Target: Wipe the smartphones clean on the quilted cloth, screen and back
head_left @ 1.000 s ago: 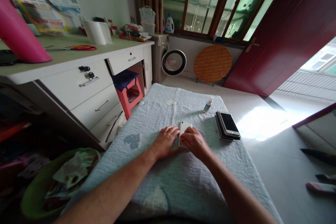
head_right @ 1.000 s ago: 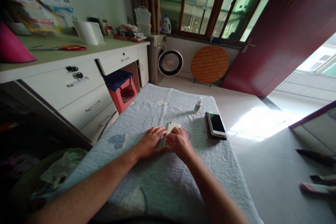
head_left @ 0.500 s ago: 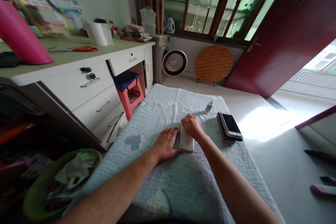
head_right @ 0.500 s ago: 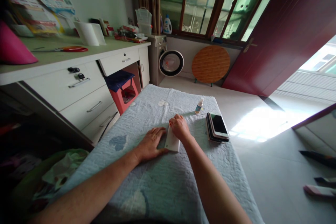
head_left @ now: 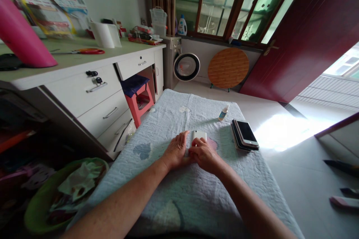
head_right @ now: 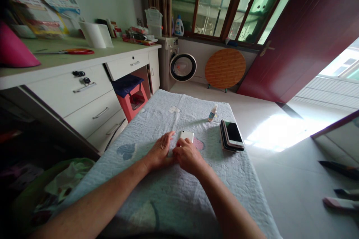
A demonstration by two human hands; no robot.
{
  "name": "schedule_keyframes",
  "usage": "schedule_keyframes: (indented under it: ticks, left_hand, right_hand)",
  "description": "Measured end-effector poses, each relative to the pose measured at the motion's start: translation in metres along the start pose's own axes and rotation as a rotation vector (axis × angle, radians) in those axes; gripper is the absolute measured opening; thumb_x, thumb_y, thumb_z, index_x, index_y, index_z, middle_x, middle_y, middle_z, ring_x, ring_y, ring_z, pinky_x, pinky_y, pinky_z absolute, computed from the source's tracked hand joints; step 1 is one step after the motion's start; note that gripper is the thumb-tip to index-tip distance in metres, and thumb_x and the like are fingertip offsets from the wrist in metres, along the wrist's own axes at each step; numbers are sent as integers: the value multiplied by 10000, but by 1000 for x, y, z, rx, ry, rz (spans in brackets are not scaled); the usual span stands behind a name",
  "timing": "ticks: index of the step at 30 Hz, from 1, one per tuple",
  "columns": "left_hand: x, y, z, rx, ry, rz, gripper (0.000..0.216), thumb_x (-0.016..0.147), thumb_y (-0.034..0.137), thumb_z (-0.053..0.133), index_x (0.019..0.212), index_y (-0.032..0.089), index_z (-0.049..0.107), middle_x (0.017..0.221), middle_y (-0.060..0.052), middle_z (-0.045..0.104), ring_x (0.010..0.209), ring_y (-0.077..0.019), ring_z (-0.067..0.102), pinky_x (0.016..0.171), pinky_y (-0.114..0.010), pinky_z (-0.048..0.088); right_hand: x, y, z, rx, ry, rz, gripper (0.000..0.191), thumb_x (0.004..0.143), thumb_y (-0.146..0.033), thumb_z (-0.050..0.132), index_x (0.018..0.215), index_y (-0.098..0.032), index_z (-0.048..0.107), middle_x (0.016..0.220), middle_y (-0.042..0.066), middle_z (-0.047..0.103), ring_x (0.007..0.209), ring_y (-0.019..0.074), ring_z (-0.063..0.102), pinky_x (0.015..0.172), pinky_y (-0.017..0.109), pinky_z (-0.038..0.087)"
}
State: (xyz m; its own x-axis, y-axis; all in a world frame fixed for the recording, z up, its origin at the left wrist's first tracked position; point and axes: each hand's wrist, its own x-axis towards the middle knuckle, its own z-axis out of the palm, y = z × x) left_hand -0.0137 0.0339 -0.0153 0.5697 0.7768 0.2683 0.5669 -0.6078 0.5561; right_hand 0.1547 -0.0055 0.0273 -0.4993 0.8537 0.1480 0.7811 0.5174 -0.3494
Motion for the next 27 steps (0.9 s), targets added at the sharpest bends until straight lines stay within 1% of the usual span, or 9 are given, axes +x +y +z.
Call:
schedule_keyframes:
  ticks: [3, 6, 10, 12, 16, 19, 22, 24, 27]
  left_hand:
    - [0, 0, 1, 3, -18, -11, 995, 676, 434, 720, 1423, 179, 114, 1415, -206, 342, 1301, -347, 389, 1051, -509, 366]
    - [0, 0, 0, 12, -23, -7, 963, 704, 473, 700, 1424, 192, 125, 1410, -198, 356, 1296, -345, 396, 1052, -512, 357]
    - [-1, 0, 0, 28, -37, 11, 966, 699, 535, 704, 1419, 210, 148, 1419, -182, 362, 1300, -347, 389, 1058, -508, 346]
    - [-2, -1, 0, 26, -36, 16, 990, 687, 560, 709, 1422, 207, 147, 1416, -174, 373, 1303, -336, 388, 1067, -497, 340]
    - [-2, 0, -1, 40, -42, 11, 986, 701, 576, 690, 1437, 200, 153, 1410, -159, 390, 1303, -325, 384, 1072, -495, 328]
    - [-1, 3, -5, 105, -113, 16, 877, 749, 598, 635, 1438, 226, 242, 1436, -137, 373, 1316, -341, 353, 1082, -510, 292]
    - [0, 5, -9, 155, -170, 32, 719, 775, 609, 603, 1383, 283, 401, 1447, -93, 378, 1291, -349, 369, 1072, -512, 287]
    - [0, 6, -10, 165, -174, 43, 657, 774, 598, 613, 1340, 298, 469, 1435, -70, 405, 1262, -343, 389, 1059, -501, 301]
    - [1, 8, -12, 158, -156, 55, 635, 770, 576, 632, 1322, 294, 496, 1402, -49, 457, 1216, -321, 417, 1043, -478, 325]
  right_hand:
    - [-9, -2, -1, 85, -24, -18, 186, 857, -100, 545, 793, -201, 687, 940, 40, 573, 893, 167, 470, 786, 265, 410]
    - [-7, 4, -1, 98, -18, -21, 176, 856, -110, 563, 786, -203, 694, 908, 32, 579, 884, 159, 482, 785, 256, 404]
    - [12, 22, 1, 14, 37, 54, 136, 859, -169, 592, 814, -205, 716, 873, 34, 591, 853, 159, 494, 759, 252, 398]
    - [26, 32, 2, -11, 69, 89, 164, 878, -169, 563, 833, -192, 719, 879, 42, 585, 860, 155, 501, 771, 249, 396]
    - [49, 50, 0, -65, 63, 120, 185, 882, -158, 546, 838, -164, 726, 890, 59, 582, 869, 153, 508, 813, 257, 386]
    - [60, 60, -1, -88, 74, 160, 206, 881, -143, 531, 830, -160, 730, 877, 67, 595, 884, 160, 520, 835, 257, 378]
    - [65, 67, -2, -101, 76, 192, 232, 888, -136, 507, 843, -162, 733, 853, 70, 612, 879, 166, 533, 857, 264, 369]
    - [65, 71, -2, -101, 77, 205, 248, 886, -123, 491, 851, -161, 734, 840, 70, 620, 876, 168, 540, 859, 263, 366]
    - [60, 76, -4, -101, 85, 232, 260, 878, -114, 478, 861, -160, 734, 834, 70, 625, 852, 167, 547, 839, 260, 367]
